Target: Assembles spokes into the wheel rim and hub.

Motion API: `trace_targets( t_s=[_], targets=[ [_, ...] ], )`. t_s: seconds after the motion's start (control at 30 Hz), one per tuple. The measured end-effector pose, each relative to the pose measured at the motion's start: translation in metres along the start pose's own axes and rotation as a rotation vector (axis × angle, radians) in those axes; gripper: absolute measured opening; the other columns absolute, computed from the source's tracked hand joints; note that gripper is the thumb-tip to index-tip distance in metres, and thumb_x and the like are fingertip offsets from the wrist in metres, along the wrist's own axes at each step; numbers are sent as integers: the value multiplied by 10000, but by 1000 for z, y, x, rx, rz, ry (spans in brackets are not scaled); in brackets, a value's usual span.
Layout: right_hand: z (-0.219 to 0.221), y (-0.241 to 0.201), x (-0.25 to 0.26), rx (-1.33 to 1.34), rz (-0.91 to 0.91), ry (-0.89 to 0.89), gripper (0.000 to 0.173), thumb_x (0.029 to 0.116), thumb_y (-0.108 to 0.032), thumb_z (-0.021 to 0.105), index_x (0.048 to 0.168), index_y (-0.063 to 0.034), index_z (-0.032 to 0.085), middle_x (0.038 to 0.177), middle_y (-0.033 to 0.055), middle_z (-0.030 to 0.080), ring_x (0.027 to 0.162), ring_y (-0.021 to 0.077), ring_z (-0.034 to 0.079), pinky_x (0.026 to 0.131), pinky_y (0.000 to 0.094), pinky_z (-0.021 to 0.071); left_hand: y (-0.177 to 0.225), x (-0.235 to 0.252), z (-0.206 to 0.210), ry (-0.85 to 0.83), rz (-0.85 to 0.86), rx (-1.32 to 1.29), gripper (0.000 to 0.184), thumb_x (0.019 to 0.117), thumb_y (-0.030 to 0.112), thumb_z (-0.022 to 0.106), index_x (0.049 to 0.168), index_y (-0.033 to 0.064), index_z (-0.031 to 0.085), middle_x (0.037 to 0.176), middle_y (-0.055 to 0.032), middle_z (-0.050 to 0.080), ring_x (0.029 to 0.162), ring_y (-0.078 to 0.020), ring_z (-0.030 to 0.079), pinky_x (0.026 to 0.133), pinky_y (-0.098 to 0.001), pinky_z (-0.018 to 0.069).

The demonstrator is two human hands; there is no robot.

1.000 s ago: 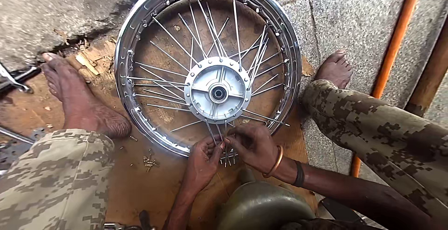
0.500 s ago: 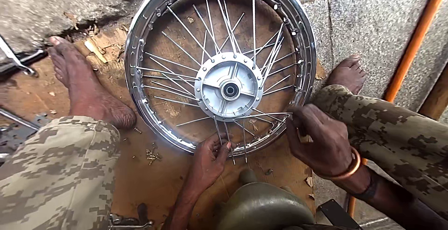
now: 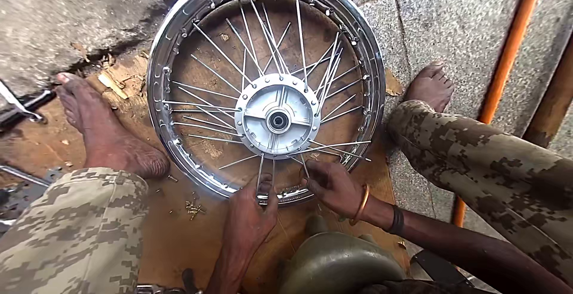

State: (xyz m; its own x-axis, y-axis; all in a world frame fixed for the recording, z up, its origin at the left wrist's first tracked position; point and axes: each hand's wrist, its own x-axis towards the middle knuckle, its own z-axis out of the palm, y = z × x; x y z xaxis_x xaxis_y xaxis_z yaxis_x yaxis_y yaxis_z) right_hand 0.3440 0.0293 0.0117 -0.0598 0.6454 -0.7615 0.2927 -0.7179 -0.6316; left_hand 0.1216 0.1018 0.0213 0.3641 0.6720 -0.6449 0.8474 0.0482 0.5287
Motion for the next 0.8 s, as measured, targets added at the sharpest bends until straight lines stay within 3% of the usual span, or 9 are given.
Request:
trace_targets(
  t_s=[0.07,0.13,0.33,0.43,0.5,0.6,0.67,0.73,0.8],
  targets=[
    [0,0,-1,-5,-7,0,63,994,-201,626,968,-156,662,648,-31,549,531,94,521,501,292,460,-1,1,-10,74,38,230,294,860,357,634,1101,229,745,797,100,729,678,-66,687,597,-357,566],
    [1,1,-3,2,-26,4,70,992,-194,627,952,-147,659,641,-31,545,522,85,513,492,279,450,-5,2,-15,177,107,354,314,845,362,642,1080,197,770,796,29,731,680,-158,702,576,-427,554],
    [-2,1,-1,-3,-57,26,97,977,-192,605,906,-146,653,621,-44,532,514,65,503,484,256,429,-25,14,-32,334,250,421,238,860,294,662,1002,138,772,809,-38,687,626,-208,656,502,-415,503],
    [-2,4,0,-37,-62,42,116,980,-220,600,894,-160,649,607,-51,517,505,66,487,480,271,419,-36,28,-59,487,312,406,216,888,144,659,1053,51,763,879,-129,724,712,-284,700,591,-482,553],
    [-1,4,-1,-43,-72,54,110,989,-214,604,911,-155,653,602,-48,518,492,67,485,464,262,421,-36,43,-83,611,266,408,215,936,104,628,1098,18,738,873,-160,696,721,-298,663,631,-483,522],
    [3,2,-3,-2,-61,36,130,1014,-244,598,956,-150,666,627,-38,542,512,75,509,481,266,447,-28,38,-86,472,168,449,266,963,238,620,1139,62,713,862,-137,700,729,-322,672,627,-549,529],
    [4,1,-1,37,-18,-17,173,1032,-288,571,1005,-152,674,698,-33,603,591,79,579,564,285,513,-34,27,-69,405,169,472,342,976,372,541,1059,107,741,819,-83,699,728,-292,664,628,-504,519],
    [7,-1,-1,148,21,-85,198,1040,-270,559,1067,-122,688,809,-17,676,695,87,644,670,287,556,-39,12,-55,299,158,435,389,1009,399,498,1001,109,758,797,-60,698,733,-266,681,650,-473,563],
    [12,-2,0,298,48,-148,171,1041,-205,570,1111,-97,683,926,8,730,807,101,697,775,286,587,-32,-5,-38,140,149,306,357,1035,340,489,1017,105,757,859,-49,720,835,-273,685,808,-527,534]
  ],
)
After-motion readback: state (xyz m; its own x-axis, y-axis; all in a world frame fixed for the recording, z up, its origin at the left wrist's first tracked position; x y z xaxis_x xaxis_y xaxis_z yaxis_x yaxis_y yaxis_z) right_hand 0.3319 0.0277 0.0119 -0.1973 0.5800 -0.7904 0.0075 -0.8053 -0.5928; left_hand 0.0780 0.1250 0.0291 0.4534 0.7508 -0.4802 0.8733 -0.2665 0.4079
